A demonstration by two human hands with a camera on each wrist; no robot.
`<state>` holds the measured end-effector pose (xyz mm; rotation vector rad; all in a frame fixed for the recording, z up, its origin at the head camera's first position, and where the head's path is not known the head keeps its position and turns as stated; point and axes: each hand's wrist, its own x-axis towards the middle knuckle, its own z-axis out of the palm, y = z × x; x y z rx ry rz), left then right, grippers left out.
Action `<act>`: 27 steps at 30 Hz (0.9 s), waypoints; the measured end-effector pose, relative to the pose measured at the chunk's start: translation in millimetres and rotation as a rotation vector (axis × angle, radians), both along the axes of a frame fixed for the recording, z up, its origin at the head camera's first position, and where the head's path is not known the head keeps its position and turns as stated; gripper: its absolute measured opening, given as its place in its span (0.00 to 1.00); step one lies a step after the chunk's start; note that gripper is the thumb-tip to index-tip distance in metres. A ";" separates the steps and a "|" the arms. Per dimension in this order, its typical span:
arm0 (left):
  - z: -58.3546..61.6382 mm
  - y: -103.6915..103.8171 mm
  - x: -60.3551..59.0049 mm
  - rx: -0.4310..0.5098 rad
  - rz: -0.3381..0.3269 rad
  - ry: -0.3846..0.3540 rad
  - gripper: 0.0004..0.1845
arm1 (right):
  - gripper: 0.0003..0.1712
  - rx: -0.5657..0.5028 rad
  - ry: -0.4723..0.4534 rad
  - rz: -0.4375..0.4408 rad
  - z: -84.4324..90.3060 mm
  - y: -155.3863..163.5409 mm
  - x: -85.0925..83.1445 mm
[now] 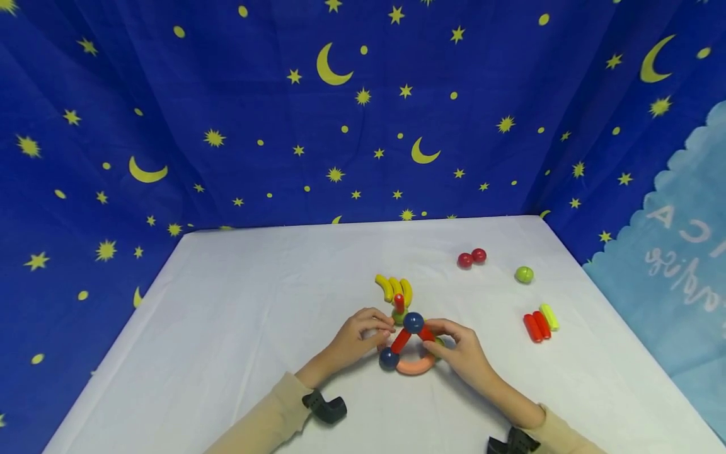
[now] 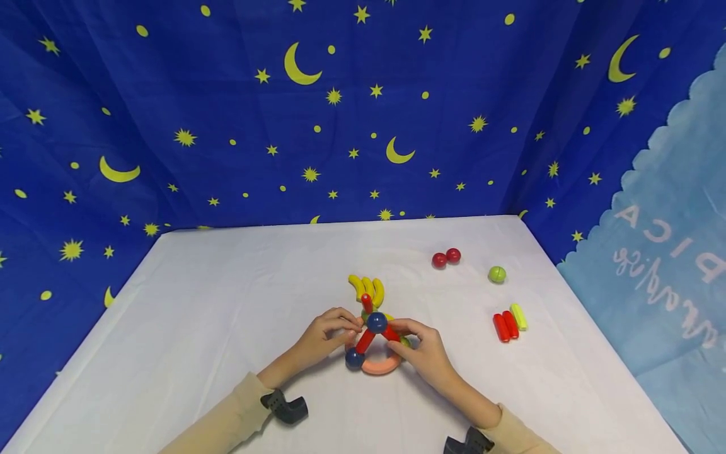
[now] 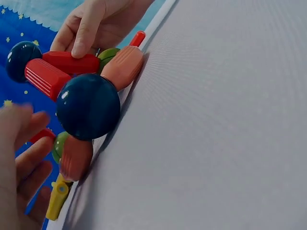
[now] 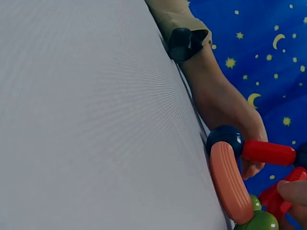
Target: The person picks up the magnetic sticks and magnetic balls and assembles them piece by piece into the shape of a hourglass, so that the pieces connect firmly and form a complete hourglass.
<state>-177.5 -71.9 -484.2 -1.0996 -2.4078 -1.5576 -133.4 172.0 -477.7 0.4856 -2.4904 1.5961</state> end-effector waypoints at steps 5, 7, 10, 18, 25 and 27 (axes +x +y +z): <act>-11.9 -0.6 -9.0 0.102 0.191 -0.149 0.10 | 0.16 -0.003 0.009 0.024 -3.6 -1.0 -5.6; -12.7 -1.4 -11.5 0.104 0.231 -0.196 0.16 | 0.16 0.005 0.021 0.041 -4.9 -0.9 -9.7; -13.4 -2.4 -14.7 0.095 0.227 -0.230 0.25 | 0.16 0.021 0.044 0.072 -6.4 -0.3 -18.0; -12.1 -2.0 -15.7 0.110 0.262 -0.285 0.21 | 0.17 0.007 0.031 0.166 -8.0 -3.9 -43.9; -13.0 -2.1 -15.8 0.119 0.326 -0.236 0.16 | 0.17 -0.067 -0.001 0.212 -10.3 -9.0 -60.3; -12.2 -3.1 -16.1 0.097 0.336 -0.213 0.16 | 0.17 -0.079 -0.011 0.214 -10.8 -9.8 -62.2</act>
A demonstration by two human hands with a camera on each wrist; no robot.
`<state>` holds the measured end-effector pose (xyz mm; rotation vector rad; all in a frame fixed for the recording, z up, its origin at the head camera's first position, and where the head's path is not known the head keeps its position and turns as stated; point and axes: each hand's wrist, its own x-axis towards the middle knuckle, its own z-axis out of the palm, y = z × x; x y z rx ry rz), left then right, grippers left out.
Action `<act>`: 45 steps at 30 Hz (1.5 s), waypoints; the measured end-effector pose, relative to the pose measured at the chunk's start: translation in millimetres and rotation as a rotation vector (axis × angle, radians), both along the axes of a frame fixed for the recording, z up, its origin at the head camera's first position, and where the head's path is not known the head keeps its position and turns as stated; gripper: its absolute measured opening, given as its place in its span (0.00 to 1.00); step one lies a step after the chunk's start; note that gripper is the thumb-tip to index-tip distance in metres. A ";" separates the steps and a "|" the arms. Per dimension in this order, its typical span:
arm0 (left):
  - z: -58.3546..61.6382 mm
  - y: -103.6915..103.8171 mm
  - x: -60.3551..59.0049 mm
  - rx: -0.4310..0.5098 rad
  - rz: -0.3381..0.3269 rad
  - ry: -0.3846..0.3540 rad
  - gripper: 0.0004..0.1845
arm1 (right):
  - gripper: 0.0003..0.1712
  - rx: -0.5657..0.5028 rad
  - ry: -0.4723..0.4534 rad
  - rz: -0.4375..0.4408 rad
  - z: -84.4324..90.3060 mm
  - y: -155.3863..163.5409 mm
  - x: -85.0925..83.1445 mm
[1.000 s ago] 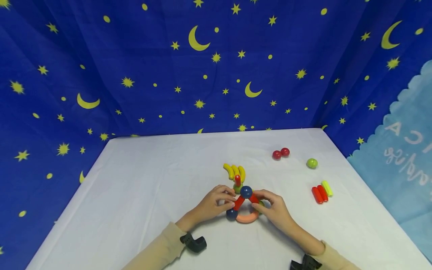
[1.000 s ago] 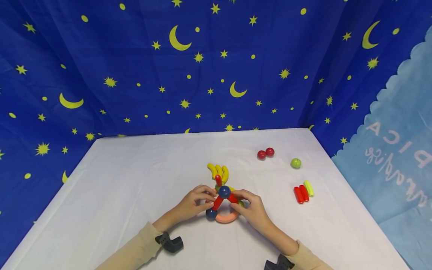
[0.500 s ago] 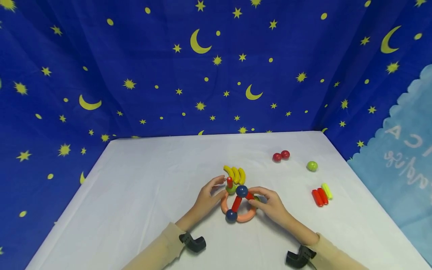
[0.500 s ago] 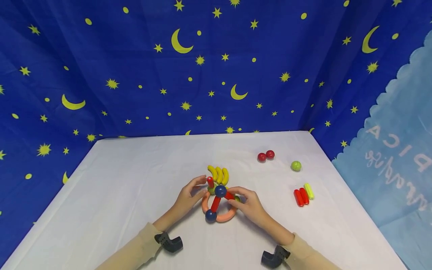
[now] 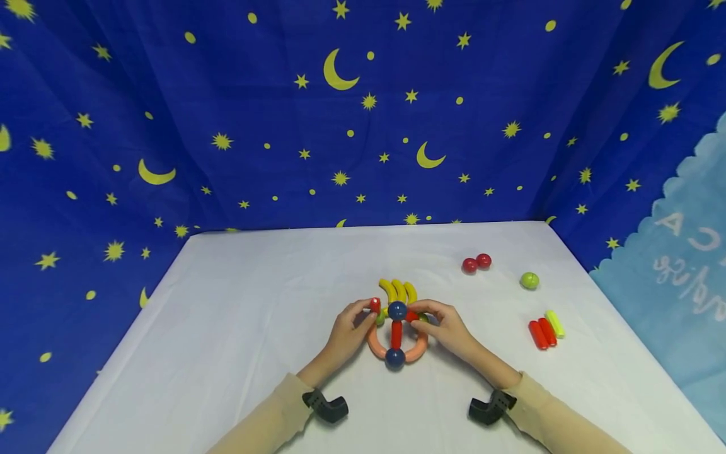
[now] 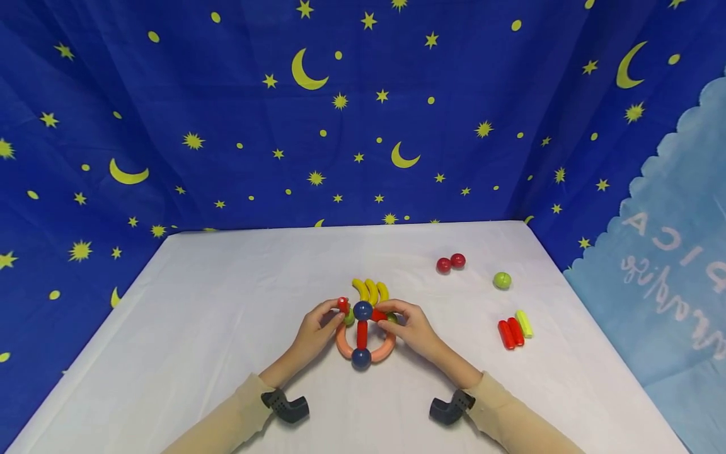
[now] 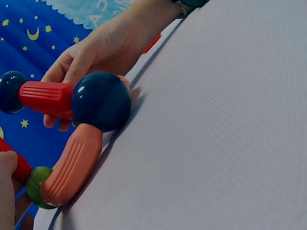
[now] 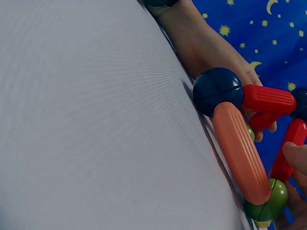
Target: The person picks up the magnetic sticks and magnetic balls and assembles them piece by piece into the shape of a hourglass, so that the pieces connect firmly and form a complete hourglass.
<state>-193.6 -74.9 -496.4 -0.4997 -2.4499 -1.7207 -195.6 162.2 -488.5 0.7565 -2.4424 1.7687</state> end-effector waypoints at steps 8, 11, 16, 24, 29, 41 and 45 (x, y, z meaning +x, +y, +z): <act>0.4 0.1 -0.3 -0.130 -0.023 0.147 0.17 | 0.17 -0.044 -0.061 -0.004 -1.9 2.6 -1.2; 0.5 0.5 0.6 -0.185 -0.027 0.244 0.17 | 0.18 -0.062 -0.082 0.004 -1.8 3.4 -0.8; 0.9 -0.2 2.1 -0.234 -0.035 0.314 0.17 | 0.17 -0.078 -0.089 0.034 -1.2 3.8 0.6; 4.9 -0.8 4.8 -0.310 -0.102 0.287 0.17 | 0.17 -0.053 -0.101 0.015 0.9 4.0 2.2; 5.1 -0.2 4.9 -0.308 -0.091 0.247 0.17 | 0.17 -0.054 -0.107 0.006 0.6 3.9 2.6; 4.5 -1.3 5.7 -0.182 -0.081 0.192 0.15 | 0.17 -0.081 -0.064 -0.022 5.5 4.9 3.9; 2.9 -1.3 3.3 -0.131 -0.076 0.107 0.15 | 0.15 -0.105 -0.028 -0.051 6.2 8.2 2.6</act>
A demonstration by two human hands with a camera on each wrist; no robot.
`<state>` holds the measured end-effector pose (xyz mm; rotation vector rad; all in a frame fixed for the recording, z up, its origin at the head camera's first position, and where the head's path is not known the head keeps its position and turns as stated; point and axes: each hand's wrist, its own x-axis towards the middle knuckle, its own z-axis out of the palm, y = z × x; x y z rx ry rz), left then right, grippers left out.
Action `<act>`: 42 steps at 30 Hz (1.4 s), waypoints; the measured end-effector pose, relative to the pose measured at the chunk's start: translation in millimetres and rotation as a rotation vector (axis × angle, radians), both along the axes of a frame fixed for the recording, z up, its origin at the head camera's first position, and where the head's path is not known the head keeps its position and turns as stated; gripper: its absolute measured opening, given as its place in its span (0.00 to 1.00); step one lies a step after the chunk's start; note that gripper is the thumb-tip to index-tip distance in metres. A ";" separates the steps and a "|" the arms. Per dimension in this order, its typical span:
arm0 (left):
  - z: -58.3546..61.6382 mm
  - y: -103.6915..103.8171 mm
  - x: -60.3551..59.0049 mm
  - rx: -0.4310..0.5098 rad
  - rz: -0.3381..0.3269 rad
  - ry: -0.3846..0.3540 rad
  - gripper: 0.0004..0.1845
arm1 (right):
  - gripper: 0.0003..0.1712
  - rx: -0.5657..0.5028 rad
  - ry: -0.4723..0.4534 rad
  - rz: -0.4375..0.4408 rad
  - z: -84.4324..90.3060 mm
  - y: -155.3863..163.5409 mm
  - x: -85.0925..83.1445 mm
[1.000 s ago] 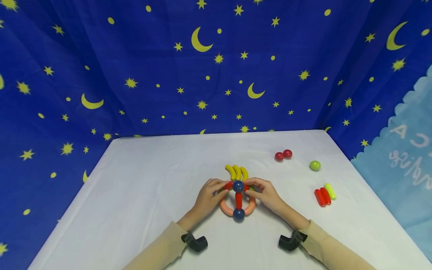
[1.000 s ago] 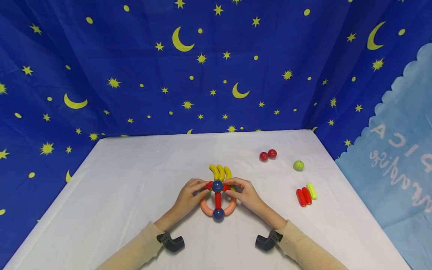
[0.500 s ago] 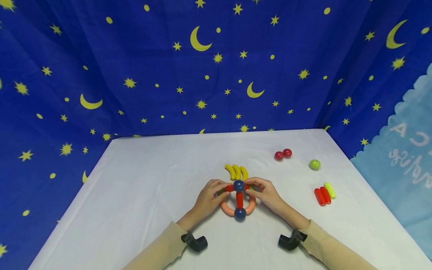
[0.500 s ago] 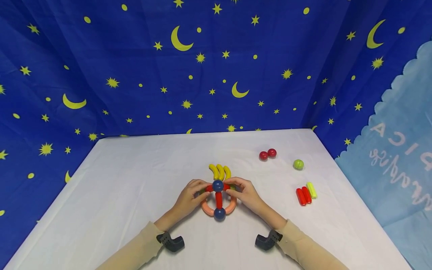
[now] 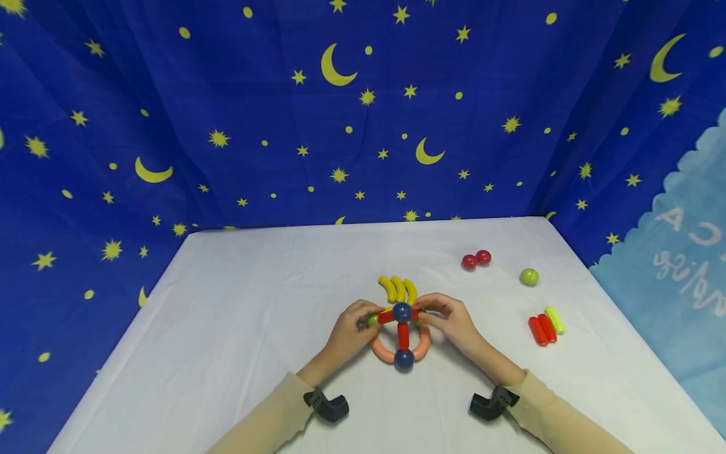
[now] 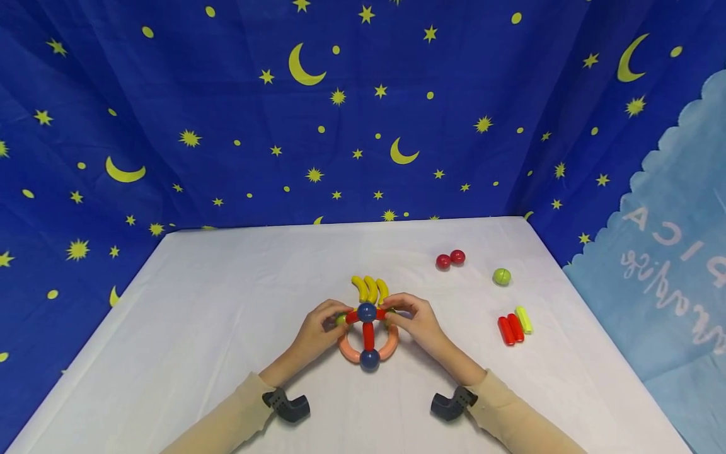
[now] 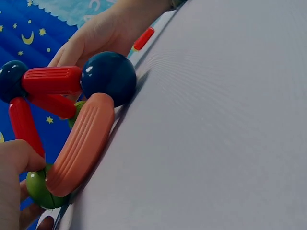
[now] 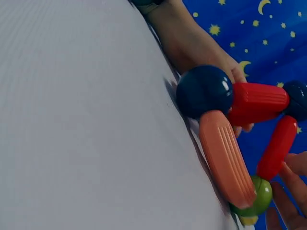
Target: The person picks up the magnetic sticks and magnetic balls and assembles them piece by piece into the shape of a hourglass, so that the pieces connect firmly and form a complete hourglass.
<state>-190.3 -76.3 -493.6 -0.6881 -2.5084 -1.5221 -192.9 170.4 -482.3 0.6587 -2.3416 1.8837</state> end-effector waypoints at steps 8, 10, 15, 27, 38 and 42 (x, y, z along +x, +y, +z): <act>-1.1 0.2 -2.9 0.062 0.001 -0.072 0.12 | 0.12 -0.033 0.062 -0.170 14.4 28.0 -0.9; -2.0 -0.1 -2.7 0.071 0.002 -0.082 0.12 | 0.11 -0.048 0.079 -0.225 18.2 39.8 0.9; -4.9 -0.1 -2.4 0.070 0.011 -0.092 0.11 | 0.10 -0.057 0.115 -0.413 19.1 76.6 7.4; -2.5 -0.3 -1.0 0.062 0.010 -0.092 0.12 | 0.13 0.321 -0.049 -0.985 18.9 158.5 32.6; -3.0 -0.9 -1.0 0.062 0.006 -0.099 0.11 | 0.21 0.455 -0.262 -0.883 6.6 179.8 35.2; -3.7 0.3 -1.8 0.068 0.010 -0.107 0.11 | 0.20 0.457 -0.230 -0.925 9.1 177.6 34.5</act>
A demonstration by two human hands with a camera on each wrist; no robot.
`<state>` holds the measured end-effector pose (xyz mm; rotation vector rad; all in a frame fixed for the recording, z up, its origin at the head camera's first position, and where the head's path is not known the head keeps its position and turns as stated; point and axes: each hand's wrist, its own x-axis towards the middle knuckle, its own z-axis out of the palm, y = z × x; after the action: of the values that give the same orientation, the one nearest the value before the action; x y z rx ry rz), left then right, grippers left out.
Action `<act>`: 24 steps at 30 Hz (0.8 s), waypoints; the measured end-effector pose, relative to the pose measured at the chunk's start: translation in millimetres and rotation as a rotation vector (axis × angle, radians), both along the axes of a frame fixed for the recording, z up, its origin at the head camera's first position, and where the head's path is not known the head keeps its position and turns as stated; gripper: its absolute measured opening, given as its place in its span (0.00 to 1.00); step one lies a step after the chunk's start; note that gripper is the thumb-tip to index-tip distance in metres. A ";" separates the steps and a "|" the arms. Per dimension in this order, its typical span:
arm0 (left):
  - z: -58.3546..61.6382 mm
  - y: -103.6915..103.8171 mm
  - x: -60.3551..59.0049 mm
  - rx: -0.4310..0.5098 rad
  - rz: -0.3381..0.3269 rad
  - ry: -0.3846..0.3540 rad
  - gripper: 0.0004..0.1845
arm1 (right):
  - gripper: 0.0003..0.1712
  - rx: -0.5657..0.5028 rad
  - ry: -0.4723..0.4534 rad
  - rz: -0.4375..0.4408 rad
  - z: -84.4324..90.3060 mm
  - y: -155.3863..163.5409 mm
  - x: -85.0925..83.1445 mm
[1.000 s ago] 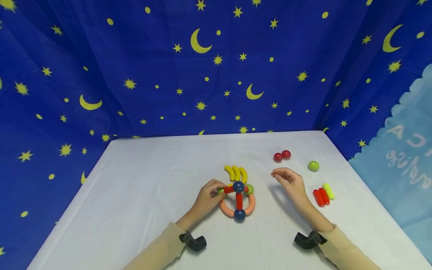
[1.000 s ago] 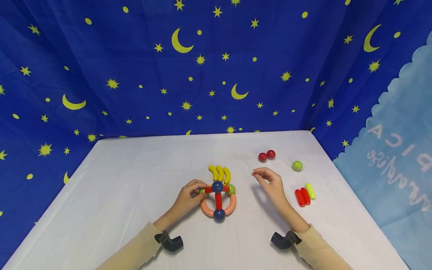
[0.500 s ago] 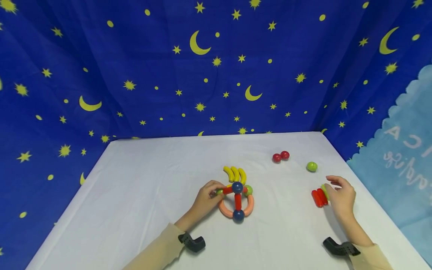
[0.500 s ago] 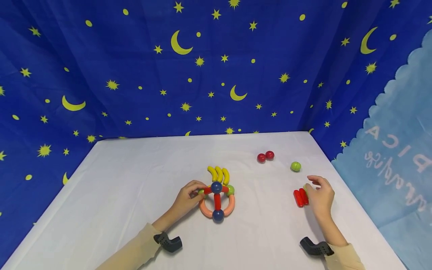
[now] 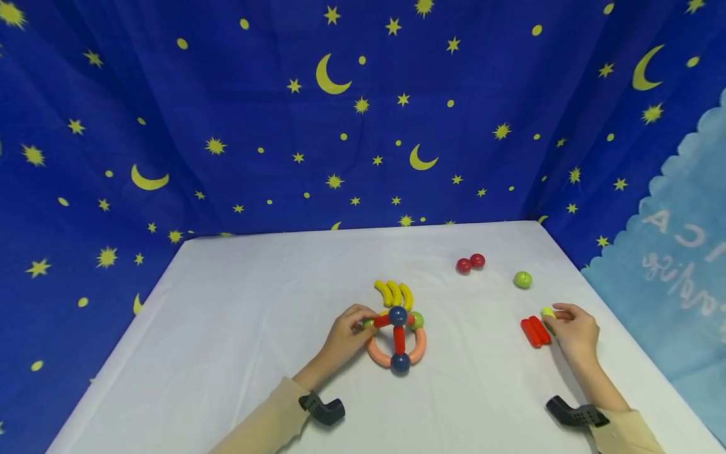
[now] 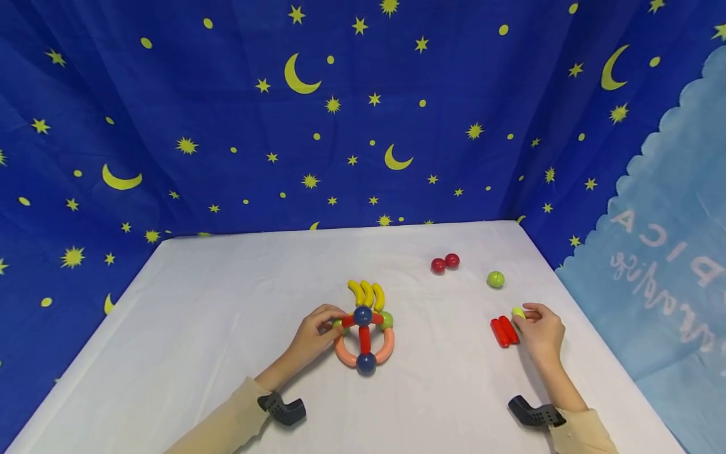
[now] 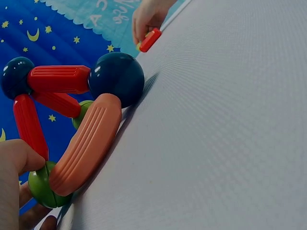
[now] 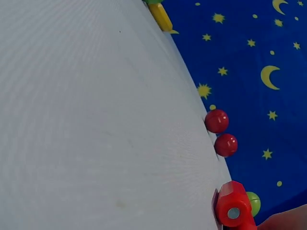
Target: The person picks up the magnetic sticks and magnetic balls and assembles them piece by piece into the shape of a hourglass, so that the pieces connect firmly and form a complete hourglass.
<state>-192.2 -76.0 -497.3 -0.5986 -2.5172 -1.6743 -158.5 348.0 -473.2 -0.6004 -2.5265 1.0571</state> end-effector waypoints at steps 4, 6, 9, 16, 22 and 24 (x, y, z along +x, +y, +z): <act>-0.8 0.8 -1.1 -0.002 0.010 -0.005 0.11 | 0.19 -0.025 0.068 -0.031 9.0 -7.5 -4.0; 0.3 1.5 -0.4 -0.012 0.016 -0.011 0.12 | 0.18 -0.055 0.114 -0.025 15.5 -14.2 -5.8; 14.3 2.0 7.1 -0.014 0.006 -0.020 0.11 | 0.17 -0.102 0.198 0.016 26.0 -28.4 -7.9; 17.4 1.3 8.2 -0.013 -0.003 -0.035 0.12 | 0.19 -0.199 0.299 0.194 48.4 -77.7 -20.5; 0.7 -0.8 -0.2 0.003 -0.001 -0.025 0.11 | 0.19 -0.274 0.326 0.355 67.7 -125.7 -31.3; 1.6 -0.9 0.3 0.007 -0.005 -0.021 0.11 | 0.19 -0.307 0.330 0.400 71.6 -140.5 -34.4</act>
<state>-191.9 -76.9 -495.7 -0.5898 -2.5250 -1.6999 -192.8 207.5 -401.6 0.0236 -2.2542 1.5557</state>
